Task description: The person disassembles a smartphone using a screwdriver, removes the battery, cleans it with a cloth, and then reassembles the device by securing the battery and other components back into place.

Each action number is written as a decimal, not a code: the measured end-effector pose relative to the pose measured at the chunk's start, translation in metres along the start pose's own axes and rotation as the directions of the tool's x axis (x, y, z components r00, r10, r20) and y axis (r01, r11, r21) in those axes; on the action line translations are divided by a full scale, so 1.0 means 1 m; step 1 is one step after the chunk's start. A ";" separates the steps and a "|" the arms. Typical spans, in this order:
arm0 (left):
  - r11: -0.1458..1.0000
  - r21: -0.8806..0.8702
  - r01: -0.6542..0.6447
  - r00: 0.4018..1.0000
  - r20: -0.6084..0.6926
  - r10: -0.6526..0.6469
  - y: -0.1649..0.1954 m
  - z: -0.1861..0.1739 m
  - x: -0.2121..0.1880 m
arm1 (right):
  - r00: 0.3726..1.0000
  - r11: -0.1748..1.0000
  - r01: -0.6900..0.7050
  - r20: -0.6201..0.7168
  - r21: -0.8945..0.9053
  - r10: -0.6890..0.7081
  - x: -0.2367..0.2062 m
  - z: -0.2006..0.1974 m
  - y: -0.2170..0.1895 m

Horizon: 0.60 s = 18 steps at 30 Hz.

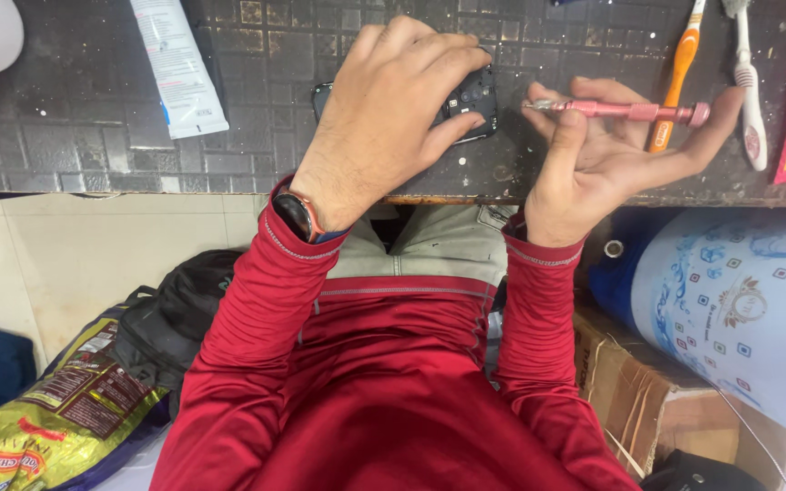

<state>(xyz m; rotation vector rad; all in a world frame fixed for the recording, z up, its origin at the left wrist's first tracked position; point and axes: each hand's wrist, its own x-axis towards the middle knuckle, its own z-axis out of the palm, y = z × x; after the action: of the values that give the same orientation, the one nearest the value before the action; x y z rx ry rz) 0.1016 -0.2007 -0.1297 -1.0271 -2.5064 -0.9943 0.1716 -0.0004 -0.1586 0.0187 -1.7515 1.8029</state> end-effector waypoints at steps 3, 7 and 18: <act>1.000 0.005 0.022 1.000 0.014 -0.022 0.004 -0.004 -0.004 | 0.995 0.996 -0.078 -0.063 0.045 0.081 -0.002 -0.001 0.000; 0.999 -0.016 0.050 0.998 0.046 -0.050 0.008 -0.011 -0.009 | 0.998 0.999 -0.035 -0.047 0.029 0.036 0.000 -0.004 0.000; 0.997 0.025 0.072 0.985 0.157 -0.075 0.017 -0.009 0.002 | 0.995 0.995 -0.074 -0.068 0.065 0.078 0.000 -0.007 0.002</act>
<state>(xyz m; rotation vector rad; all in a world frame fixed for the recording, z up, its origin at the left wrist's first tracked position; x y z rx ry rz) 0.1122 -0.1970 -0.1137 -1.0524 -2.6945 -0.9410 0.1737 0.0058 -0.1608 -0.0864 -1.6663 1.8891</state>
